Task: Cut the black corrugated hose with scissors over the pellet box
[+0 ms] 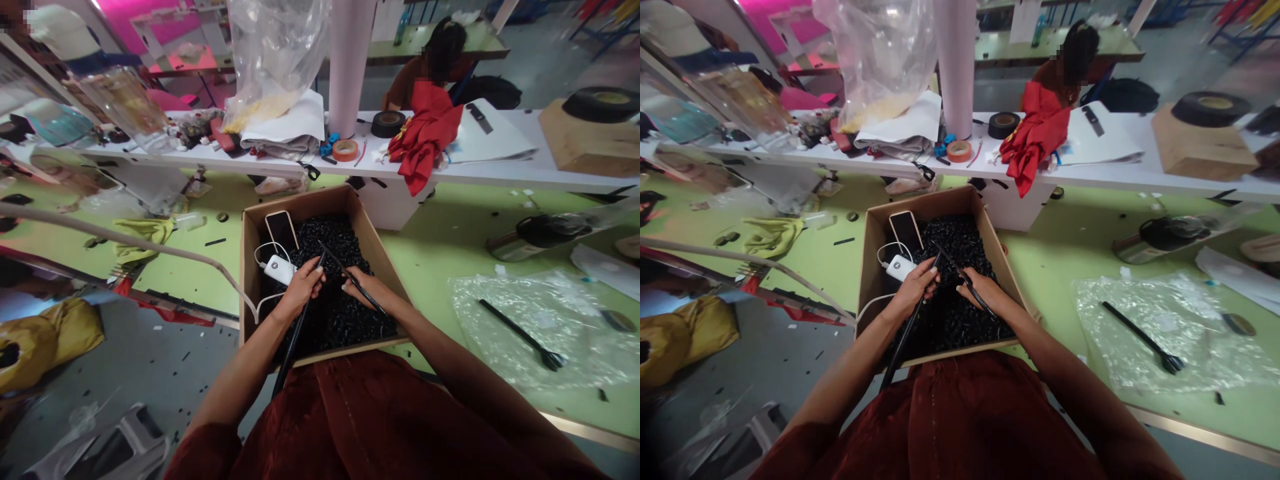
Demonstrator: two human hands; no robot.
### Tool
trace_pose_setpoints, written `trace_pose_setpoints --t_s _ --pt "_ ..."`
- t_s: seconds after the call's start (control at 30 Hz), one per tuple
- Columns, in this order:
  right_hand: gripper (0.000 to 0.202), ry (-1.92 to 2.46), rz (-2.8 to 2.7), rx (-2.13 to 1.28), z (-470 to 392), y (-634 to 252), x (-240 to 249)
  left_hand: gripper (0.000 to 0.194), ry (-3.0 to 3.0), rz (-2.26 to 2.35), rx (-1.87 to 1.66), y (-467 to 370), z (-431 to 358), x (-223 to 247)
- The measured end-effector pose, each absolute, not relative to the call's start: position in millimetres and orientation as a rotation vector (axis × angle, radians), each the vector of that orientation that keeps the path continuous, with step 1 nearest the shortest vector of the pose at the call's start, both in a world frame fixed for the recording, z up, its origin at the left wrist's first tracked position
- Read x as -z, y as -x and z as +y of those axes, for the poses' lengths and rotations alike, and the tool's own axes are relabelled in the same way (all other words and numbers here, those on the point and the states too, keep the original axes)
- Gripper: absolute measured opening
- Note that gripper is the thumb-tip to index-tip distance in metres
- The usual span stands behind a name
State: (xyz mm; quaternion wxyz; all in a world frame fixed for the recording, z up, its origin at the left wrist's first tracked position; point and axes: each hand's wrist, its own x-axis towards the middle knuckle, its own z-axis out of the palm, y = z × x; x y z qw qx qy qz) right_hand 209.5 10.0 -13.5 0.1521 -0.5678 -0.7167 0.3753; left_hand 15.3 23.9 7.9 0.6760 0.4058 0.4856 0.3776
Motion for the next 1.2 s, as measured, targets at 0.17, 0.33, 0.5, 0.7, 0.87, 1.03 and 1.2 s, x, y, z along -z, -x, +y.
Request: trace_pose_setpoints --t_s 0.17,0.33,0.5,0.7,0.87,1.03,1.2 --pt "0.028 1.583 -2.131 -1.053 9.7 -209.6 16.3 0.049 -0.944 1.106 -0.844 -16.0 23.6 -9.2" --pt "0.029 1.572 -2.171 -1.038 9.4 -209.0 15.0 0.047 -0.972 1.121 -0.832 -17.2 23.6 -8.2" --pt "0.027 1.574 -2.181 -1.05 9.1 -208.8 13.1 0.043 -1.005 1.142 -0.807 -18.1 22.8 -7.2" --pt "0.027 1.58 -2.179 -1.097 8.5 -208.1 7.1 0.044 -1.028 1.155 -0.794 -19.6 21.5 -8.3" --pt "0.025 1.58 -2.166 -1.047 8.5 -207.2 5.2 0.044 -1.03 1.137 -0.782 -20.3 21.9 -7.2" --pt "0.019 1.677 -2.214 -1.02 8.6 -207.6 4.9 0.045 -1.052 1.14 -0.761 -20.3 21.3 -3.9" --pt "0.019 1.74 -2.251 -0.996 6.8 -207.7 2.2 0.039 -1.012 1.139 -0.745 -22.3 19.1 -1.3"
